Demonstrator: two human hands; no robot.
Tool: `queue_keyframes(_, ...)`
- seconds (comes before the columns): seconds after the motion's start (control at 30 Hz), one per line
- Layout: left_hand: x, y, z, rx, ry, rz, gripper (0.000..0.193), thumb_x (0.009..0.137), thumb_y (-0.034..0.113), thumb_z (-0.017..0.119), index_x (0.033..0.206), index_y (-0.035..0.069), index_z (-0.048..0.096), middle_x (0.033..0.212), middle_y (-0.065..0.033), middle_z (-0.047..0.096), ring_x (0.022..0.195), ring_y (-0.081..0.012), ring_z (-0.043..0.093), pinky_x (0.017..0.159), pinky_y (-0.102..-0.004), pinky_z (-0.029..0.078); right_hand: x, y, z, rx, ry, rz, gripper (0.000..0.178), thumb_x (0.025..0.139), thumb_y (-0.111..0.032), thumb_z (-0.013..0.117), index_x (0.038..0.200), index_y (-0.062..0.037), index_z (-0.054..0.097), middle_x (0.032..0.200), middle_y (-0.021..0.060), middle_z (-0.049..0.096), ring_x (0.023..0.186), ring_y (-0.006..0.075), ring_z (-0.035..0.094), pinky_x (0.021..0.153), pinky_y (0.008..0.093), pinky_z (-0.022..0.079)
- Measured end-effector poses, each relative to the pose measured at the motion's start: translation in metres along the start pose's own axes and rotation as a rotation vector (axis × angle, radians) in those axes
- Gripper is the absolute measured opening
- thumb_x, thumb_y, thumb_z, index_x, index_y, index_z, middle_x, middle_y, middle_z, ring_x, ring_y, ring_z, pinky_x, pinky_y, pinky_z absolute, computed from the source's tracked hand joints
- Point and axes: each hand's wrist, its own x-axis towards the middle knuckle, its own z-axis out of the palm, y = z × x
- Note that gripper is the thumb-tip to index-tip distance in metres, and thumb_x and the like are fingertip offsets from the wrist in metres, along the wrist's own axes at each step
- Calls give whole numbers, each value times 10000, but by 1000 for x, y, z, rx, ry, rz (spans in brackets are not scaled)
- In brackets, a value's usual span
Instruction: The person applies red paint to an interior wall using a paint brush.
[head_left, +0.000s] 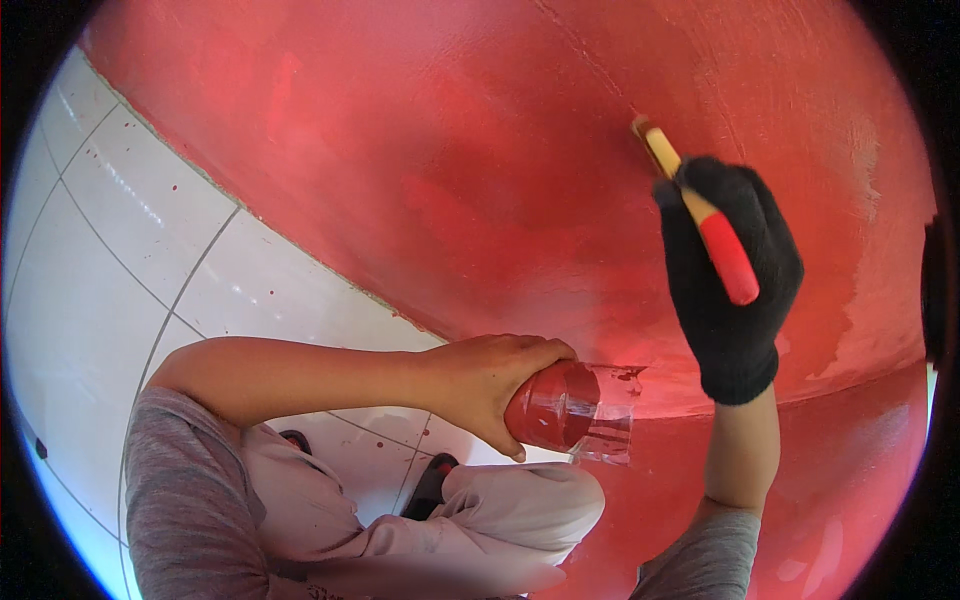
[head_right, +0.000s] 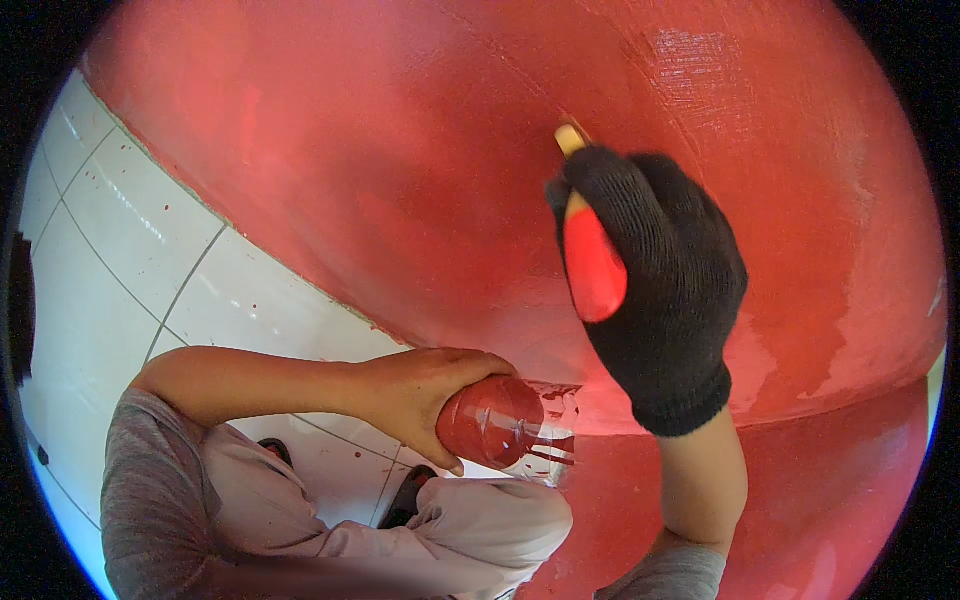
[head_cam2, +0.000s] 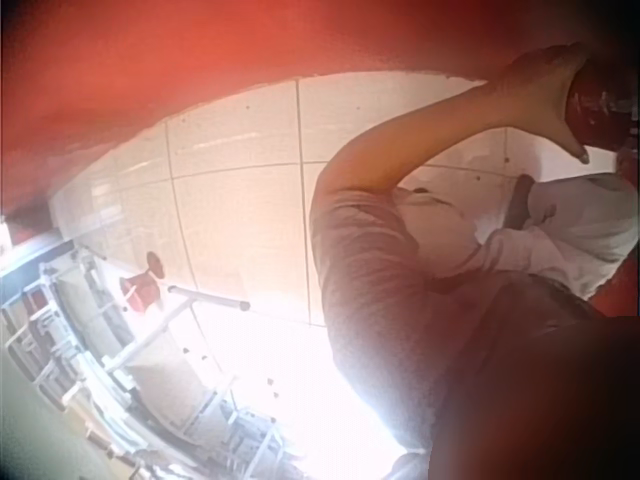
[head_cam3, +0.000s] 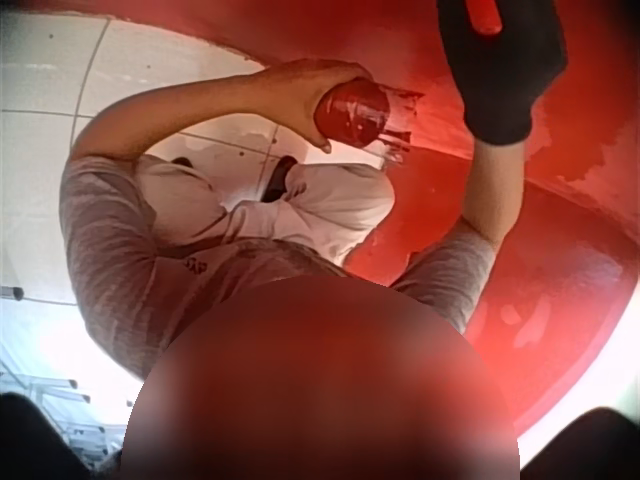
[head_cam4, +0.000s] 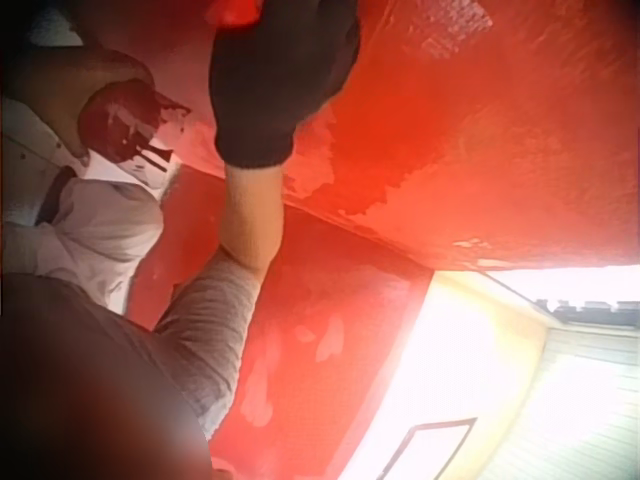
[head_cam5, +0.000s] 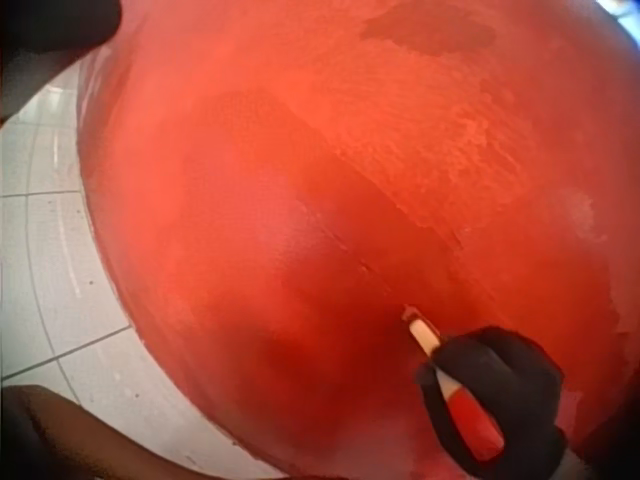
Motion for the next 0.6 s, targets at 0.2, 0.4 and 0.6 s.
queue_keyframes(0.2,-1,4,-4,14,-39,-75,920,520,276,857,1276,25,397,1200,-183,525,1107,-348,527,935,-410,441,14,1,16,140,176,-166,267,671,-55,686,933,-84,646,850,85,628,757,282,615,655,354,489)
queue_keyframes(0.4,-4,2,-11,1,-30,-80,915,523,275,858,1277,30,401,1207,-182,523,1104,-350,530,931,-415,444,1,-24,-19,-28,-183,68,233,680,-61,665,908,-93,638,798,81,588,717,291,590,636,373,469)
queue_keyframes(0.6,-5,4,-12,8,-27,-97,902,526,275,855,1270,27,410,1204,-182,528,1104,-350,532,936,-413,444,19,-21,-2,-25,-172,13,203,714,-26,694,898,-71,619,806,107,592,708,286,599,625,346,474)
